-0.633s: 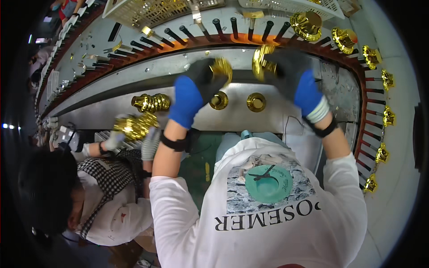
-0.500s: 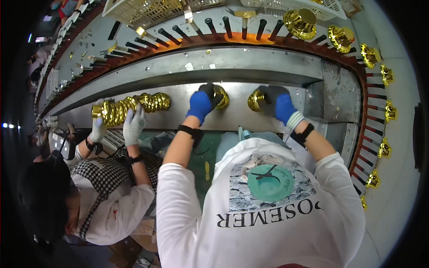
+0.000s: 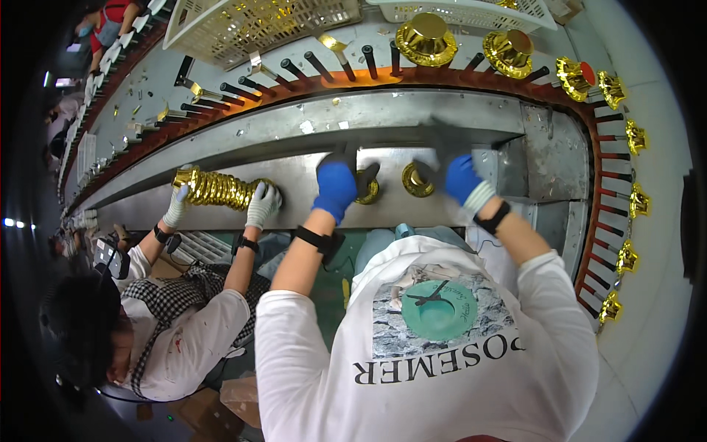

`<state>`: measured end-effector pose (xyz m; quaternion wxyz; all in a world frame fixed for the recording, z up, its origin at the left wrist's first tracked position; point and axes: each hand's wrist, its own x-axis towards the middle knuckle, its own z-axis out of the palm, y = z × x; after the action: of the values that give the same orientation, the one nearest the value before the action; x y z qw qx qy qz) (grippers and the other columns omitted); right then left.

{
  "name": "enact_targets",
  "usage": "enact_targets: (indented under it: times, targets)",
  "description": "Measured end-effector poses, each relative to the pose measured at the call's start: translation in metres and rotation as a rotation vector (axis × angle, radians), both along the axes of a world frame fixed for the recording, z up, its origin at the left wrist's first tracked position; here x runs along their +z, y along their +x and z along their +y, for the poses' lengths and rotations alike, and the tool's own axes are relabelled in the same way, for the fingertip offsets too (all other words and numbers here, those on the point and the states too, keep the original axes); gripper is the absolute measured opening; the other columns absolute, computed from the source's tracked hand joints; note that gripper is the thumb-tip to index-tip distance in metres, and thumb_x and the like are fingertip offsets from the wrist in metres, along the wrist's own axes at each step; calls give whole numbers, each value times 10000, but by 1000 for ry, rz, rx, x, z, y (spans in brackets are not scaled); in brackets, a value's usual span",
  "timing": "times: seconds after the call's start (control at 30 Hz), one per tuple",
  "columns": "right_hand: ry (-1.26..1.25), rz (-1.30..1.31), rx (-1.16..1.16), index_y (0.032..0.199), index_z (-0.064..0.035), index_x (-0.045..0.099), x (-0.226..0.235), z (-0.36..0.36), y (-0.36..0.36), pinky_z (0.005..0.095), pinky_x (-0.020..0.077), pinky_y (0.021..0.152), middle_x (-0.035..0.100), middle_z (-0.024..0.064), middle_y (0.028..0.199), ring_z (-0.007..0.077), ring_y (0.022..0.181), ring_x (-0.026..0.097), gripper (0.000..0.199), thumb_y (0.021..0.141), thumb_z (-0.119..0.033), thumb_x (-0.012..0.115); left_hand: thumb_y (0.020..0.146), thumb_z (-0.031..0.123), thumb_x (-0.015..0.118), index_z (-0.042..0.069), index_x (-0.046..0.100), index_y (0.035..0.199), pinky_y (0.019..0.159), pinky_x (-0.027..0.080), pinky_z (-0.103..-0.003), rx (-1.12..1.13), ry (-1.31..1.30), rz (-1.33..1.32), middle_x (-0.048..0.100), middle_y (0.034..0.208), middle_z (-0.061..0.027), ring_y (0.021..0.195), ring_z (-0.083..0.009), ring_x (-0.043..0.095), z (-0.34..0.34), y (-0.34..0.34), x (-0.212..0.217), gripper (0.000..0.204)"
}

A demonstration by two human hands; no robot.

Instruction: The person handles gold-colored plastic trophies on a manufacturing line, taking them from a bin and placing them onto a rotating assembly rack before moving them to a conveyor.

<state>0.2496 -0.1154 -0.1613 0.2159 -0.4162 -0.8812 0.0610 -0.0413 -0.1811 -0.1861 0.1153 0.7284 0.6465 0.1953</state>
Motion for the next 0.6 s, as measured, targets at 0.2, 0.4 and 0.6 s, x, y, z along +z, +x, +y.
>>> enact_targets:
  times: [0.2, 0.4, 0.6]
  targets:
    - [442, 116, -181, 1268, -80, 732, 172, 134, 14, 495, 569, 897, 743, 190, 1129, 390, 996, 714, 418, 918, -296, 807, 861, 451, 847, 74, 675, 1322, 769, 610, -488, -145, 605, -64, 726, 1218, -215, 921, -398, 753, 148, 38, 179, 620]
    - [102, -44, -80, 1329, -6, 703, 156, 134, -5, 474, 597, 875, 768, 266, 1081, 399, 993, 752, 538, 940, -373, 762, 927, 452, 775, 60, 587, 1462, 861, 577, -541, -108, 201, 67, 742, 1139, -267, 1018, -458, 724, 167, 25, 176, 689]
    - [148, 291, 174, 1329, -99, 701, 113, 55, 13, 501, 589, 873, 759, 198, 1128, 410, 1004, 740, 498, 882, -289, 813, 878, 289, 892, -40, 680, 1328, 836, 619, -374, -75, 187, -192, 758, 1196, -234, 1046, -245, 776, 38, -24, 105, 596]
